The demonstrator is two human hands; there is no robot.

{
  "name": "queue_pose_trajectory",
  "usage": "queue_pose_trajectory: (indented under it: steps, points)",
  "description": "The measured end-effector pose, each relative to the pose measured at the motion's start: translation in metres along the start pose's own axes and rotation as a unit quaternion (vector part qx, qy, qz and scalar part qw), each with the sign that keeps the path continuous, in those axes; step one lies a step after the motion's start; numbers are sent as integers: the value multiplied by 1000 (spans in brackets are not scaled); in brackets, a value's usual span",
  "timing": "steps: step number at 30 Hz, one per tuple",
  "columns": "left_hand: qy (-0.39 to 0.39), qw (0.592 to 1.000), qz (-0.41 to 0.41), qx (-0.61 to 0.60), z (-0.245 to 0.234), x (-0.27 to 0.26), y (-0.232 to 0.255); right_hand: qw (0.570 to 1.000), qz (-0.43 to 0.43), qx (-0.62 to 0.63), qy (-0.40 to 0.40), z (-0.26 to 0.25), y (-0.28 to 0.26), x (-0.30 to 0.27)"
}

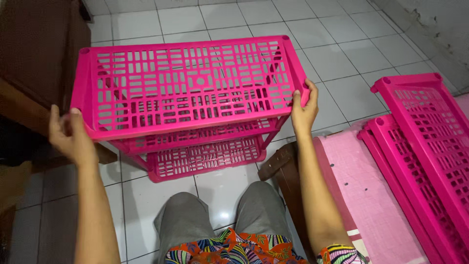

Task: The person assembles a pink plastic shelving unit by inserting cylindrical legs into the corners of stacked trays and securing them with small plastic caps. The person handles multiple trays and legs, stacking them to form a multi-tiered structure.

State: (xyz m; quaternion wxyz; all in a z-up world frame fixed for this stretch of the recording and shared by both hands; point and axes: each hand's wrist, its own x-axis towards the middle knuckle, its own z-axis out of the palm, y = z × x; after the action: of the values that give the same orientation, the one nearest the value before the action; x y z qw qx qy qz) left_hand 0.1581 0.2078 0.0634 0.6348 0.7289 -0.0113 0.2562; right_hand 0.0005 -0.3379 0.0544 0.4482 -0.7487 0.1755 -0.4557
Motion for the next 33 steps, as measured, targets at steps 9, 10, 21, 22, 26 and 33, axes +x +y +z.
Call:
queue_pose_trajectory:
  steps: [9,10,21,22,26,33]
  points:
    - [-113,887,185,407,25,-33,19,998,-13,-52,43,-3,-16,-13]
    - [-114,885,186,412,26,-33,19,998,-14,-48,39,-3,-16,-13]
    - [-123,889,167,408,25,-33,18,997,-15,-59,42,-3,-24,-15]
    - [-123,892,165,403,25,-34,17,997,-21,-55,42,-4,-23,-16]
    - [-120,886,175,413,25,-33,15,998,-26,-49,35,-4,-19,-15]
    - [-130,895,171,392,25,-33,21,996,-36,-75,21,-4,-23,-16]
